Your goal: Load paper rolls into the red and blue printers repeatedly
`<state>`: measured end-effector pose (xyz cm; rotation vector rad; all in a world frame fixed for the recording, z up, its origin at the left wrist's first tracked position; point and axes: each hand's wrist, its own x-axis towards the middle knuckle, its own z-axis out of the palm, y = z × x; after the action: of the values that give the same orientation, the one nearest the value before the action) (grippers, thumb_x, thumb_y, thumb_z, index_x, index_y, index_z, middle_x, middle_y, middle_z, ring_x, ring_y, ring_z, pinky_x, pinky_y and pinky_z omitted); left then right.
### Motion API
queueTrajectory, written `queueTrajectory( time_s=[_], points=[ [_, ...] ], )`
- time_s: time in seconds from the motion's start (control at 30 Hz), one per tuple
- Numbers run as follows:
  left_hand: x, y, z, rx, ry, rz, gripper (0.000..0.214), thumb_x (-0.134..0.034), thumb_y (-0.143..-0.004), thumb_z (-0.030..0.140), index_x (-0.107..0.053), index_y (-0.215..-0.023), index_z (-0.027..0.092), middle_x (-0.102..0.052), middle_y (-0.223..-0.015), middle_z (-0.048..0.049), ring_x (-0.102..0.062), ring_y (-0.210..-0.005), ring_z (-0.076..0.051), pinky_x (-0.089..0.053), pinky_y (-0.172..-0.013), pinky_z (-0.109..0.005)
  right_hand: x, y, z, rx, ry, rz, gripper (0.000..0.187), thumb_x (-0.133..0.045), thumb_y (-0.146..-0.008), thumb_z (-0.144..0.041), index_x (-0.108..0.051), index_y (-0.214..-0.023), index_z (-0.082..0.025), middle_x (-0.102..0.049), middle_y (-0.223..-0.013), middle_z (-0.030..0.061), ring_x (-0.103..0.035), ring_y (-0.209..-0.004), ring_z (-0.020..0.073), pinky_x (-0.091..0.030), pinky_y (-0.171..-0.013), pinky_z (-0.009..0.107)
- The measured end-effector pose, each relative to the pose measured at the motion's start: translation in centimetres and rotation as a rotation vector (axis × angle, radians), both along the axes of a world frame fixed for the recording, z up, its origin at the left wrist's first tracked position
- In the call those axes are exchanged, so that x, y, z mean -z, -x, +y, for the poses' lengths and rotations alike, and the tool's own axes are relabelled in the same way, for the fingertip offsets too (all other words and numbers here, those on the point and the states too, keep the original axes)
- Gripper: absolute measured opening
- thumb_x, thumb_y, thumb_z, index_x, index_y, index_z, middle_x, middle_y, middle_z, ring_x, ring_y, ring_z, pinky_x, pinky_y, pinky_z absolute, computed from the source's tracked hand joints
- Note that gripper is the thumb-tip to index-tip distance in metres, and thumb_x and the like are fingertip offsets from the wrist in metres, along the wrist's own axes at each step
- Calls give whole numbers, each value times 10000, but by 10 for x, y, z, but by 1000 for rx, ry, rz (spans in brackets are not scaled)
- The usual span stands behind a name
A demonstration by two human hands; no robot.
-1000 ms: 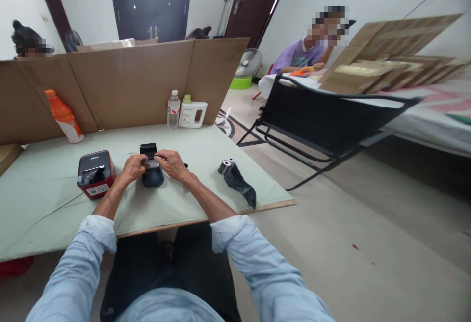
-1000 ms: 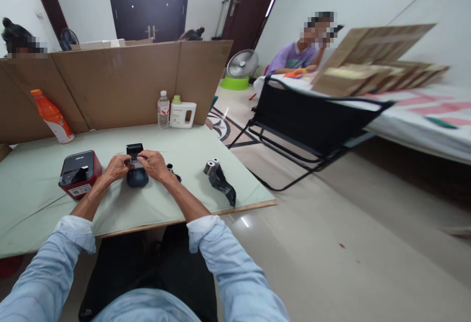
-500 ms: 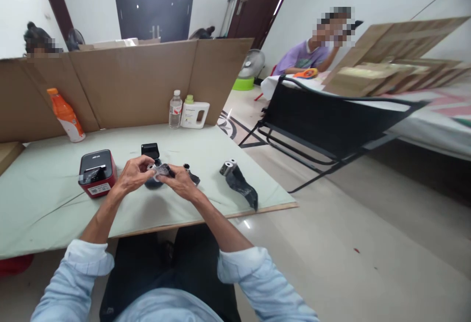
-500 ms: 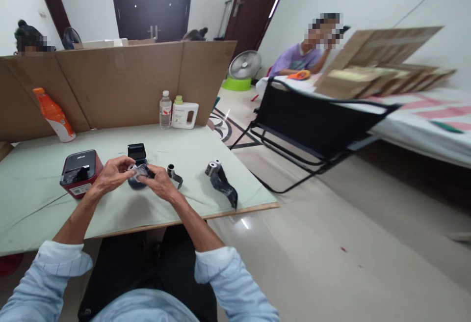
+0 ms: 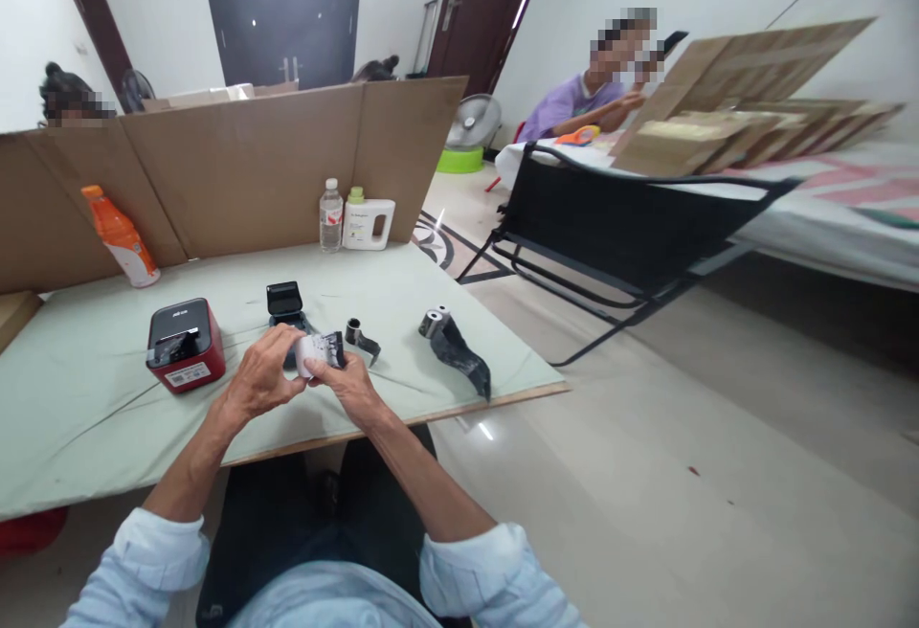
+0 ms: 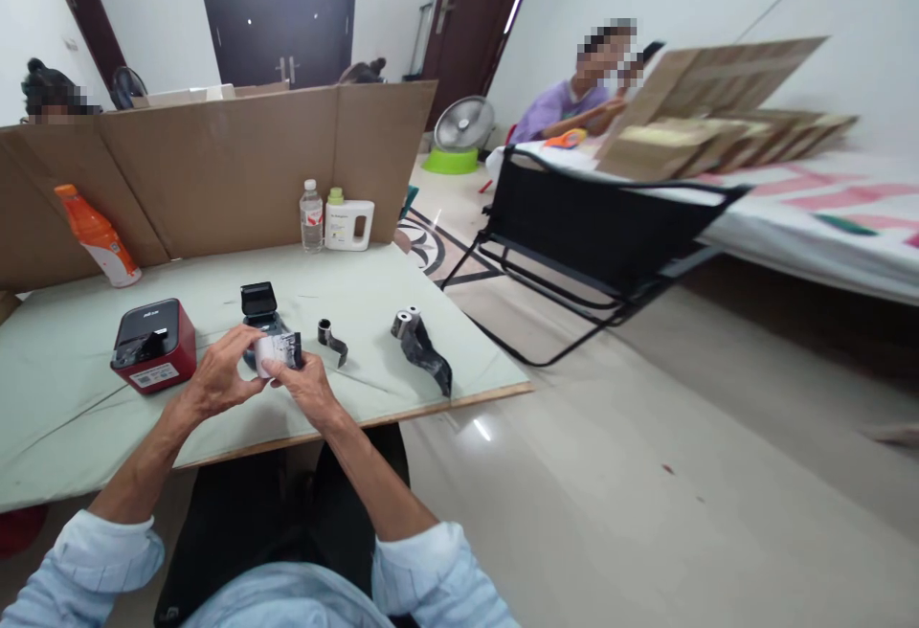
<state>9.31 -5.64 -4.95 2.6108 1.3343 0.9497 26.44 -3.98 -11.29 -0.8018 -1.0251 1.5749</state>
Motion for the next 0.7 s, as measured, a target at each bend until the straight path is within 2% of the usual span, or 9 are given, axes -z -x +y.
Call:
queueTrajectory(
  time_s=[0.17, 0.3, 0.4, 0.6, 0.7],
  points=[
    [-4, 0, -4, 60, 38, -88, 424, -795, -756, 193, -631, -1147, 201, -701, -1170, -107, -691, -1093, -273, -593, -946, -409, -1, -2, -8, -157, 101, 190, 518, -992, -608, -509, -792, -934, -160, -759, -880, 53, -689, -784, 185, -574, -689, 314],
    [-9, -3, -10, 32, -1, -1, 442, -768, -755, 169, -626, -1173, 188, -674, -1221, -139, -675, -1139, -308, -587, -960, -445, 1, 0, -11, -84, 104, 136, 495, -997, -596, -500, -788, -874, -147, -737, -817, 38, -669, -761, 177, -560, -679, 307],
    [-13, -4, -13, 28, -27, -1, 438, -754, -752, 148, -626, -1169, 189, -669, -1185, -131, -674, -1112, -304, -583, -952, -443, -4, -1, -13, -37, 81, 102, 480, -1001, -587, -479, -784, -856, -145, -732, -805, 35, -657, -760, 183, -556, -682, 314],
    [-14, -7, -13, 134, 10, -191, 474, -746, -727, 133, -605, -1174, 200, -665, -1164, -106, -680, -1058, -258, -594, -901, -390, -16, -4, -20, -247, 119, 324, 480, -981, -637, -490, -779, -951, -189, -725, -830, 30, -647, -751, 169, -554, -690, 301],
    [-15, -9, -15, 50, -58, -58, 482, -735, -716, 151, -614, -1180, 187, -661, -1196, -140, -661, -1122, -312, -582, -964, -463, -13, -1, -21, -102, 85, 224, 460, -985, -614, -501, -764, -864, -184, -704, -784, 19, -628, -732, 169, -544, -690, 308]
  ],
)
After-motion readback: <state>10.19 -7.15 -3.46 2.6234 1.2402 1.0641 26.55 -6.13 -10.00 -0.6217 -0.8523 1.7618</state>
